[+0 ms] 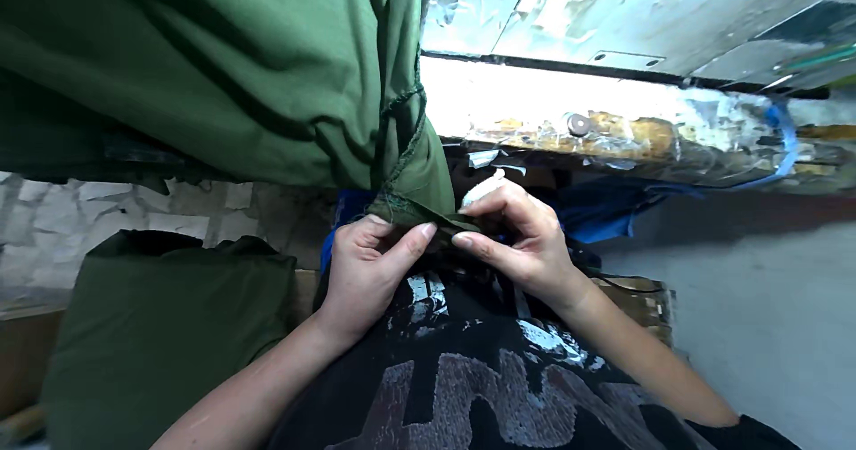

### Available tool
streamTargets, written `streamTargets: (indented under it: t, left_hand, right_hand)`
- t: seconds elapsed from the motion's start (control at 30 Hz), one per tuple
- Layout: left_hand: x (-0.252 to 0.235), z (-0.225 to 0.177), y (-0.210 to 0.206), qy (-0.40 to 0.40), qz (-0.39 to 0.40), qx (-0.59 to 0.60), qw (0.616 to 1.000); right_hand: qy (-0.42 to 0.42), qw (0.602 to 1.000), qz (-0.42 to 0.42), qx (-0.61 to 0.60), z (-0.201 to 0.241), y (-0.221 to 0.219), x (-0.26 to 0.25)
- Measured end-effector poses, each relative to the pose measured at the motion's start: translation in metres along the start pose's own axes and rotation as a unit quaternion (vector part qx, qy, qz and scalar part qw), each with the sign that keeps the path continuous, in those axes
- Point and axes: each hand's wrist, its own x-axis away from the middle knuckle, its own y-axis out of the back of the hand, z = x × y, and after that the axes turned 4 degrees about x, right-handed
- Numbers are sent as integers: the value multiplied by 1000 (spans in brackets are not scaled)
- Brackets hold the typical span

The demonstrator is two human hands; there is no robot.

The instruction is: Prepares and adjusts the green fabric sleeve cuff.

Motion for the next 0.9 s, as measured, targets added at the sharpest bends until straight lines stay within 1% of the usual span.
streamTargets:
  t: [0.17, 0.23, 0.43, 0.6, 0.7, 0.9]
  left_hand:
    - [0, -2, 2, -28, -10, -40, 999]
    - [0, -2, 2, -36, -6, -44, 998]
    - [-1, 0, 1, -34, -1, -59, 998]
    - [0, -1, 0, -70, 4, -102, 992]
    - [0, -1, 1, -70, 3, -114, 991]
    - [0, 2, 2, -63, 13, -101, 993]
  right_hand:
    - [6, 999, 23, -29, 3, -7, -14]
    - [11, 999, 18, -37, 2, -8, -12]
    - [10, 1000, -4, -11, -1, -6, -2]
    - [9, 1000, 17, -14, 4, -8, -12]
    - [10, 1000, 20, -22, 5, -10, -14]
    - [9, 1000, -10, -23, 0, -10, -6]
